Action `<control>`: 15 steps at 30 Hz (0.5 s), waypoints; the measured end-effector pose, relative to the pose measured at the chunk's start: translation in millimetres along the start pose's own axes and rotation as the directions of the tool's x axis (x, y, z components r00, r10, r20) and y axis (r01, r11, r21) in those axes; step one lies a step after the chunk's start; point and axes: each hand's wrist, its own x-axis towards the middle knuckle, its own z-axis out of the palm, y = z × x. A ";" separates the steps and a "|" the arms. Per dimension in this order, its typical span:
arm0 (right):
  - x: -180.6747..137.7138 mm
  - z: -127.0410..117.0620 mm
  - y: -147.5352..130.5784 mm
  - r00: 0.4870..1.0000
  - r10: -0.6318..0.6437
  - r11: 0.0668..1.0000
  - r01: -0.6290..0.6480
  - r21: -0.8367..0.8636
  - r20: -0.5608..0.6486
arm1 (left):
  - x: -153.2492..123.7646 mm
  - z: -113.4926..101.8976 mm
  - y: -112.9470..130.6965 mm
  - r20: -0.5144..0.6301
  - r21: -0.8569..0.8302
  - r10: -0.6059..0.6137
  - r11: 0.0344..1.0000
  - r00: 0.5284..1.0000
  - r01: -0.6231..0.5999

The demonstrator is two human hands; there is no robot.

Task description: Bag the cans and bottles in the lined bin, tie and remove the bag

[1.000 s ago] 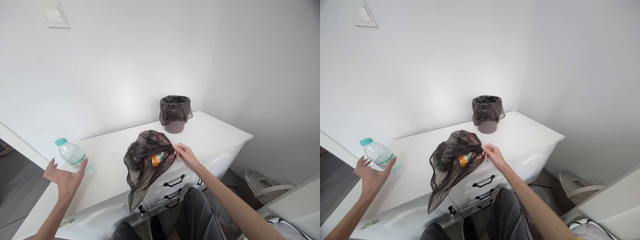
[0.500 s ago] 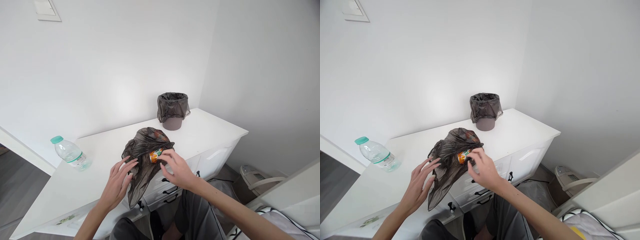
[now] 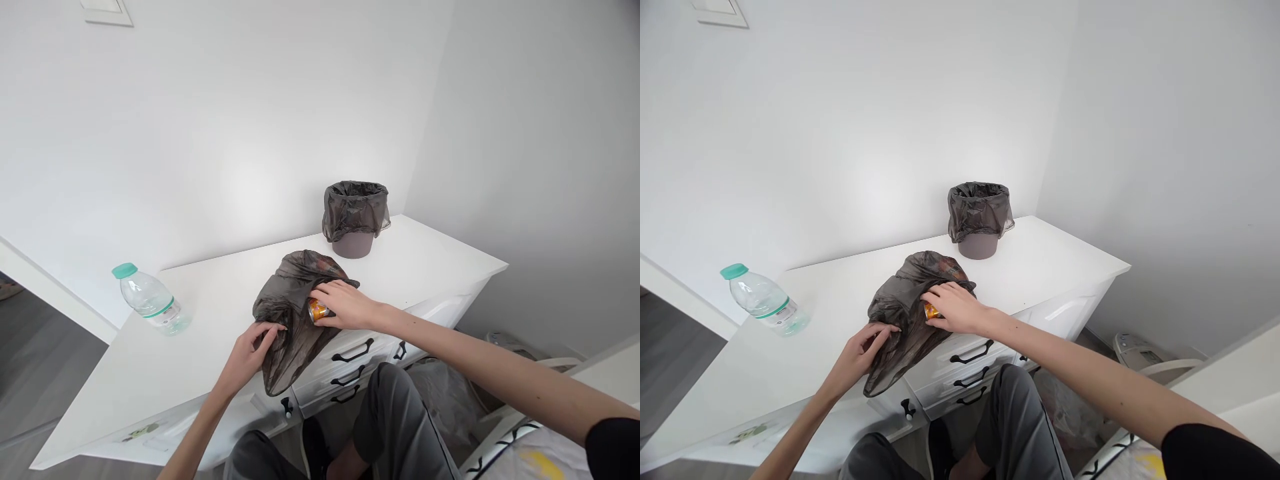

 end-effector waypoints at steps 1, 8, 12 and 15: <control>0.1 -0.1 3.6 0.999 0.026 0.999 -0.025 -0.021 0.033 | 0.6 0.2 -0.8 0.004 -0.008 -0.012 1.000 1.000 0.012; -3.7 -8.3 5.8 0.989 0.066 0.994 -0.054 -0.092 0.130 | 2.2 3.2 -3.6 -0.052 -0.053 -0.087 0.995 0.995 0.084; -5.6 -30.5 -13.3 0.996 -0.028 0.972 0.008 0.233 0.082 | 3.4 6.5 -3.4 -0.096 -0.098 -0.104 0.991 0.990 0.095; -3.1 -45.2 -36.8 0.994 -0.082 0.862 0.031 0.506 0.079 | 4.6 7.6 -8.5 -0.133 -0.119 -0.110 0.988 0.985 0.095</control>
